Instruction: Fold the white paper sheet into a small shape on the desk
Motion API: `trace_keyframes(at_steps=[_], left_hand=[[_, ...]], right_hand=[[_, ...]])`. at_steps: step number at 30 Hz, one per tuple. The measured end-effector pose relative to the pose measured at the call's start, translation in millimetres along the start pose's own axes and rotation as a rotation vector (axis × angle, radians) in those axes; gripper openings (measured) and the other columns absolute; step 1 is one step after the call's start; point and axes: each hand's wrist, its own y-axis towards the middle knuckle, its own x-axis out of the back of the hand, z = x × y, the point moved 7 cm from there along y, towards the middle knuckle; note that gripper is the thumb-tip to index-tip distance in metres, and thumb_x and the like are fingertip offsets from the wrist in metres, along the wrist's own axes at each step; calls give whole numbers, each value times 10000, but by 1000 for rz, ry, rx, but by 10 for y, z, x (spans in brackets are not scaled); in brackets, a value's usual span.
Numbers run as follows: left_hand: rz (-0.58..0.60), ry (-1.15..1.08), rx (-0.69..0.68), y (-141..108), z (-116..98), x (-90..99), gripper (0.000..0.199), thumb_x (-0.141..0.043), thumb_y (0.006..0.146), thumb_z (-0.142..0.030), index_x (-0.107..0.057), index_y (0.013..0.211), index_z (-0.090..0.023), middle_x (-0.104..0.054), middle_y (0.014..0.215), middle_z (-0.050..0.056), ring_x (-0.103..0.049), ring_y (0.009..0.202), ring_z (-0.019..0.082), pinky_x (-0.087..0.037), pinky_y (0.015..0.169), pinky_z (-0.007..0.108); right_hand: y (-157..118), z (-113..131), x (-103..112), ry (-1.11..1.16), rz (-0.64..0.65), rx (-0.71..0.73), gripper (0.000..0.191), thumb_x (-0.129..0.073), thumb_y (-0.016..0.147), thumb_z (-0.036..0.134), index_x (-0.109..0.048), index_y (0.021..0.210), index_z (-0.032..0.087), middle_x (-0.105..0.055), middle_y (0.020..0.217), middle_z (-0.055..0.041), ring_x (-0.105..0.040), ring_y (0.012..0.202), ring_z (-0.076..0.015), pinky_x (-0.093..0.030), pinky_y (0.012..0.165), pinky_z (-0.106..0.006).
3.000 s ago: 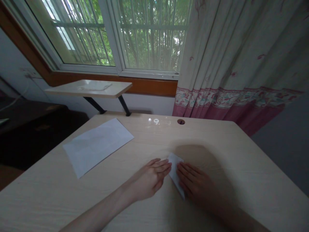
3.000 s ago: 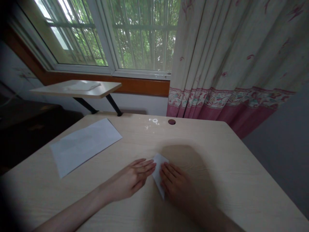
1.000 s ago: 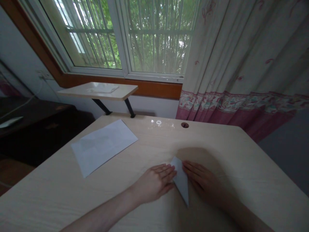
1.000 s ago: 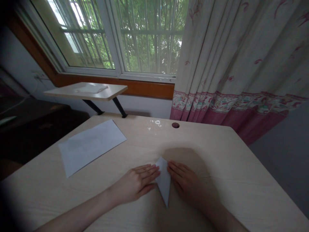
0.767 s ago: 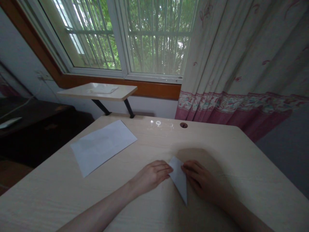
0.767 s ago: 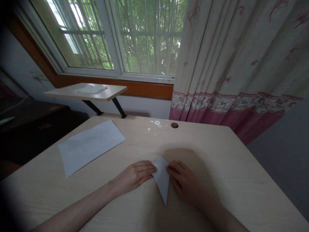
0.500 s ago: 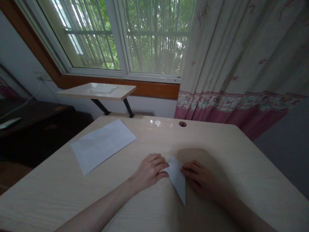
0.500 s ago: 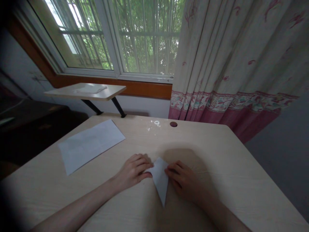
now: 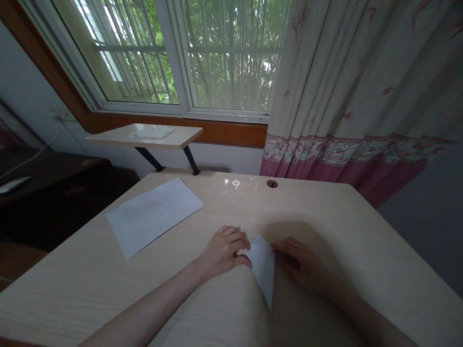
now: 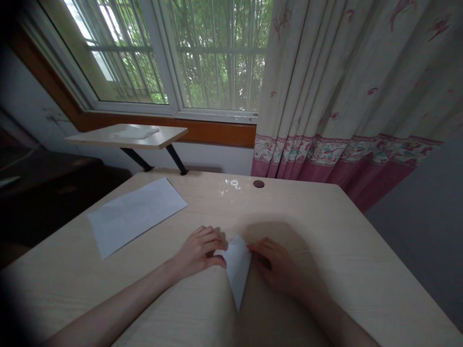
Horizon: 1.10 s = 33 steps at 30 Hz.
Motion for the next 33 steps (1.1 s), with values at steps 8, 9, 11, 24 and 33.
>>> trace_keyframes(at_steps=[8,9,11,24,33], left_hand=[[31,2,15,7,3,-20,390,-645,788,-579,-667,924,-214,-687,939,12,-599,921,191,-356,810,310],[31,0,17,7,7,-21,387,-650,784,-577,-667,919,-214,-687,933,12,-599,918,191,-355,813,311],[27,-11,23,6,17,-24,376,-664,776,-566,-667,905,-213,-687,927,9,-598,912,189,-353,815,309],[43,-56,64,27,50,-23,347,-658,800,-557,-695,877,-221,-686,923,-3,-587,904,164,-364,785,296],[56,-68,64,26,47,-24,356,-445,975,-477,-699,925,-233,-680,933,12,-576,913,170,-363,800,308]], right_hand=[[-11,-69,-50,-4,-33,36,227,-661,863,212,-662,1089,226,-667,1041,-75,-621,961,-207,-528,838,-349],[-14,-78,-59,-5,-35,45,213,-662,864,217,-669,1076,232,-666,1036,-72,-625,951,-203,-533,825,-342],[-16,-81,-64,-15,-42,67,190,-674,857,236,-680,1046,238,-668,1020,-68,-631,941,-204,-541,808,-344],[-2,-124,-88,46,-43,47,142,-638,882,218,-695,1010,246,-665,969,-62,-629,919,-202,-546,791,-338],[38,-91,-50,59,-60,-5,177,-518,954,231,-695,957,227,-666,948,-63,-626,899,-194,-539,793,-332]])
